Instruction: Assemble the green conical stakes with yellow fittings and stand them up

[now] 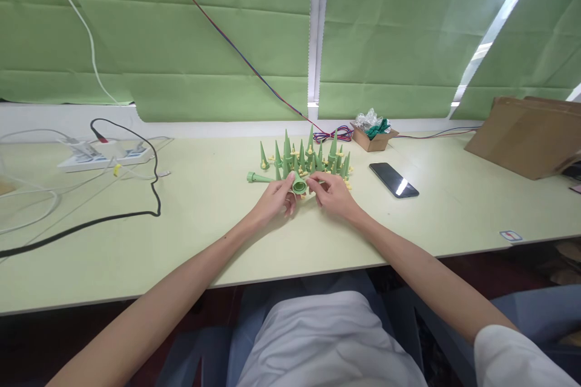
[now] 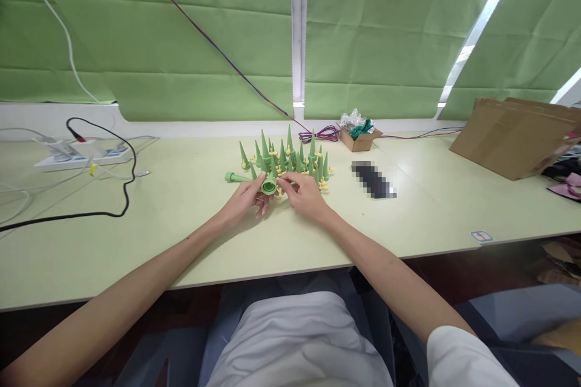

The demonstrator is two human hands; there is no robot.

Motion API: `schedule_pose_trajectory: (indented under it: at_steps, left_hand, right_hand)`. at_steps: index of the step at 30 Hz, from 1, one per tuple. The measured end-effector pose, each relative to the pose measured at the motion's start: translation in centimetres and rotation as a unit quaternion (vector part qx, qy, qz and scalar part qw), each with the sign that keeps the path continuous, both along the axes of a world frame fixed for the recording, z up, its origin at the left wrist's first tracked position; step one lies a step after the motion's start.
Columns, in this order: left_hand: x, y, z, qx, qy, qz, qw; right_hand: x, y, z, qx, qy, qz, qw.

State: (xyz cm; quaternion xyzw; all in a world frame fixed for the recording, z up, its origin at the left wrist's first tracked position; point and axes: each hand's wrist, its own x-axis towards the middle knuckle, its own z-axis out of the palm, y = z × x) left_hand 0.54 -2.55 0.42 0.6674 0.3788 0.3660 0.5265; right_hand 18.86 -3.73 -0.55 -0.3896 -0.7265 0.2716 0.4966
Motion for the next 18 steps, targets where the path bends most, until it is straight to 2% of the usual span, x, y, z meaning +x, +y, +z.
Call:
schedule_pose_trajectory:
  at_steps: [9, 18]
  left_hand:
    - [-0.62, -0.15, 0.05, 0.022, 0.035, -0.038, 0.998]
    - [-0.98, -0.29, 0.06, 0.120, 0.068, -0.046, 0.989]
  right_hand:
    - [0.19, 0.06, -0.23, 0.039, -0.043, -0.015, 0.998]
    - [0.19, 0.33, -0.19, 0.046, -0.079, -0.024, 0.996]
